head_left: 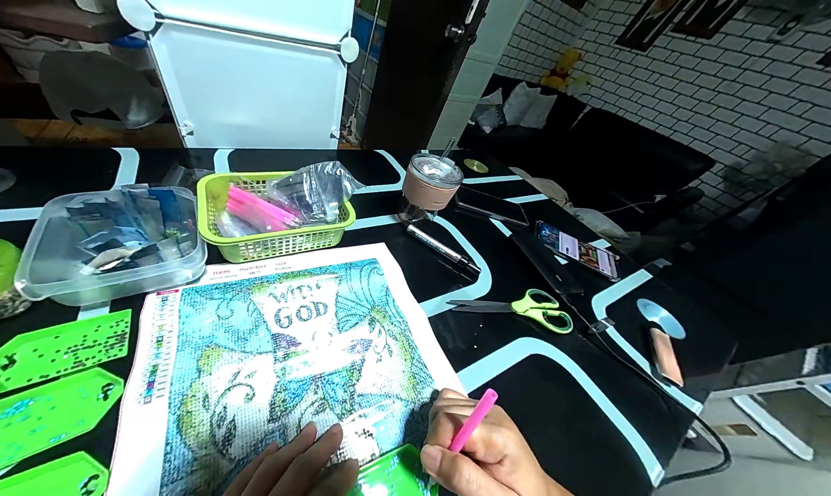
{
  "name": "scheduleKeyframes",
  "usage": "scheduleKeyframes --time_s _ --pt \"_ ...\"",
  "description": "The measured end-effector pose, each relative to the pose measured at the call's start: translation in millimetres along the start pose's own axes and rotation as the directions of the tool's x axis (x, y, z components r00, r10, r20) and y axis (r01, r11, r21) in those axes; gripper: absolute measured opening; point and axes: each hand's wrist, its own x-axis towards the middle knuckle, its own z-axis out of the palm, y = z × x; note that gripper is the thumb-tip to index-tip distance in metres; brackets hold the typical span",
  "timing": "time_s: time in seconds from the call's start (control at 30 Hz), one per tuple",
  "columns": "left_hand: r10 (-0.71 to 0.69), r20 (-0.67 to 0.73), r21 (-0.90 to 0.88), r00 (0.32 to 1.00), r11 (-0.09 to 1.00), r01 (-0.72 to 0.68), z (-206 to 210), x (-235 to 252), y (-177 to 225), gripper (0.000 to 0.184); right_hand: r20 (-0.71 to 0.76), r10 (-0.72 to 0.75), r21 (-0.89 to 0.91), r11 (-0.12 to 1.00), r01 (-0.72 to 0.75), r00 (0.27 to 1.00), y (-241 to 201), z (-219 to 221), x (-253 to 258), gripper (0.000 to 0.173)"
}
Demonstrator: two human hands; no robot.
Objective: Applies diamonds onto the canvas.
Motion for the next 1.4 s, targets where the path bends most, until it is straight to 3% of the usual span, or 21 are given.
scheduleKeyframes --time_s 0.17,0.37,0.63,1.4 --pt "-0.001 -0.001 0.011 1.000 1.000 0.001 0.4 0.3 0.1 0.047 -0.028 0.042 0.031 0.999 -0.041 0.999 1.0 -0.8 -1.2 0.034" --pt "-0.002 0.010 0.002 1.000 1.000 0.002 -0.6 1.4 0.2 0.048 -0.169 0.195 0.175 0.971 -0.165 0.966 4.4 0.9 -1.2 0.030" --pt "-0.002 0.001 0.003 1.000 1.000 0.002 -0.8 0.9 0.9 0.046 -0.028 0.007 -0.004 1.000 -0.007 1.000 0.8 1.1 0.3 0.034" --pt "-0.001 0.001 0.010 1.000 1.000 0.001 0.0 0.9 -0.1 0.047 -0.022 -0.001 -0.023 1.000 0.001 1.000 -0.5 0.5 0.3 0.033"
